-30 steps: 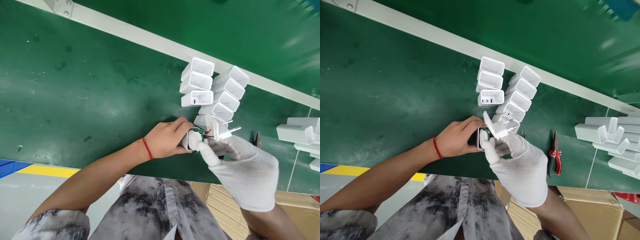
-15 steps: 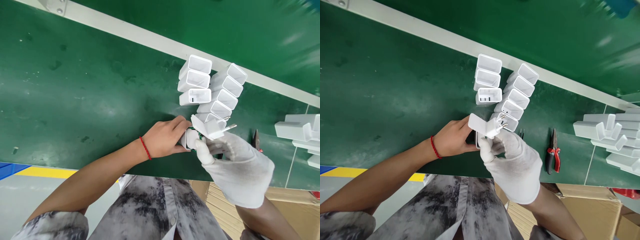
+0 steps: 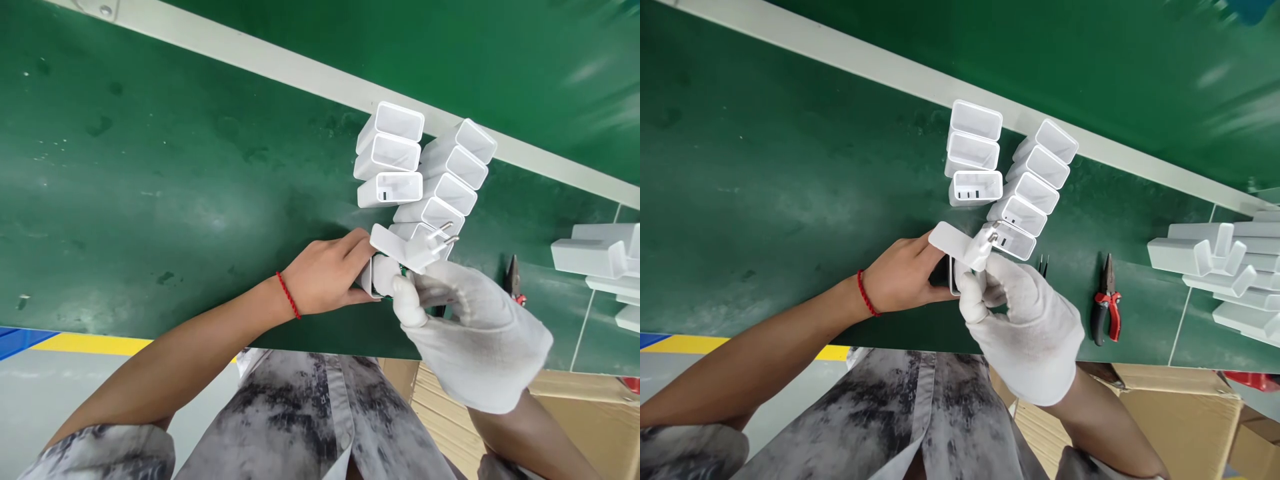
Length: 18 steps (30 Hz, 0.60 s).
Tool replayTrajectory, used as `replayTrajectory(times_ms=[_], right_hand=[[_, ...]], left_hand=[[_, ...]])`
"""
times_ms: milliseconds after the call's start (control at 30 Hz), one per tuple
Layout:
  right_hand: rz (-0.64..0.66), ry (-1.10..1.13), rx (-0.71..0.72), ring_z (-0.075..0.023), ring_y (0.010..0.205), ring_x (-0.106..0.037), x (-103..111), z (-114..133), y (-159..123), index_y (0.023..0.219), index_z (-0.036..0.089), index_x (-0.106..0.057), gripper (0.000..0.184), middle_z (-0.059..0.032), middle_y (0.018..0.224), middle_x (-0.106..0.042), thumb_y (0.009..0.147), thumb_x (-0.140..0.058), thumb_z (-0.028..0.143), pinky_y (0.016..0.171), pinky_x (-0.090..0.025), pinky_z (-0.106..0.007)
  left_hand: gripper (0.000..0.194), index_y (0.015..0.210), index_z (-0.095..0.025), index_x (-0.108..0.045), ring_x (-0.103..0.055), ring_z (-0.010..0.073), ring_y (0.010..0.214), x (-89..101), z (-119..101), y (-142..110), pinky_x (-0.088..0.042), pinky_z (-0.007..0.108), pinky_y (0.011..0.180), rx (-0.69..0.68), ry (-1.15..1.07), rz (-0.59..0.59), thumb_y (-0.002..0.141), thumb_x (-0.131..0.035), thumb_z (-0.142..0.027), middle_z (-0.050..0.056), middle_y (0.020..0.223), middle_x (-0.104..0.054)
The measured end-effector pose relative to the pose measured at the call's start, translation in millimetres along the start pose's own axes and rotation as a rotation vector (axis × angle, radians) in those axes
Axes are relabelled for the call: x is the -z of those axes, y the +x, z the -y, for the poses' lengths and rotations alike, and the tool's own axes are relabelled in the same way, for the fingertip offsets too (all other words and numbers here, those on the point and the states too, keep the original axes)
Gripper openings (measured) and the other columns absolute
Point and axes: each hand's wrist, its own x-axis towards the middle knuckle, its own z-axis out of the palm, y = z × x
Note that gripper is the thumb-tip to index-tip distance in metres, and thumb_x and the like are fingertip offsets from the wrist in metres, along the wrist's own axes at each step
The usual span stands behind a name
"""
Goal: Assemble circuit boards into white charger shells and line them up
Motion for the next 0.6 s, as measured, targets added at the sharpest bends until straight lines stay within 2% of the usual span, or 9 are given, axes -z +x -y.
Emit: replayTrajectory(times_ms=[133,233,433,600], right_hand=[[0.032,-0.044,0.032,-0.0168,0.054,-0.068,-1.1,1.0,0.8,0.091,0.021,-0.074,0.019,0.0021,0.064,-0.072,0.090,-0.059,0.033,0.048,-0.045,-0.029],[-0.030,-0.104,0.080,-0.0181,0.051,-0.066,-0.2,4.0,1.7,0.097,0.020,-0.074,0.019,0.0013,0.064,-0.071,0.089,-0.060,0.029,0.047,-0.045,-0.030],[-0.058,-0.093,0.097,-0.0153,0.052,-0.064,-2.5,1.6,1.3,0.088,0.019,-0.072,0.015,0.0017,0.063,-0.068,0.088,-0.063,0.031,0.047,-0.040,-0.027],[-0.121,-0.183,0.196,-0.0144,0.045,-0.056,-4.0,1.8,0.9,0.098,0.020,-0.069,0.013,0.0031,0.061,-0.065,0.091,-0.059,0.025,0.044,-0.033,-0.029]], left_hand=[[0.060,0.122,-0.012,-0.048,-0.072,0.0245,0.076,-1.3,0.2,-0.5,-0.054,0.033,0.058,-0.014,0.000,-0.031,0.084,-0.072,-0.053,0.012,0.106,-0.068],[0.059,0.120,-0.012,-0.050,-0.072,0.0248,0.076,-2.3,0.8,-0.8,-0.054,0.034,0.058,-0.014,0.003,-0.026,0.083,-0.072,-0.053,0.011,0.105,-0.068],[0.060,0.123,-0.014,-0.048,-0.073,0.0264,0.084,-3.0,1.7,-1.8,-0.057,0.034,0.064,0.000,-0.035,-0.004,0.082,-0.073,-0.051,0.012,0.108,-0.068],[0.054,0.118,-0.013,-0.049,-0.073,0.0246,0.081,-1.5,2.4,-2.0,-0.056,0.033,0.060,-0.037,-0.022,-0.039,0.085,-0.071,-0.049,0.013,0.109,-0.068]])
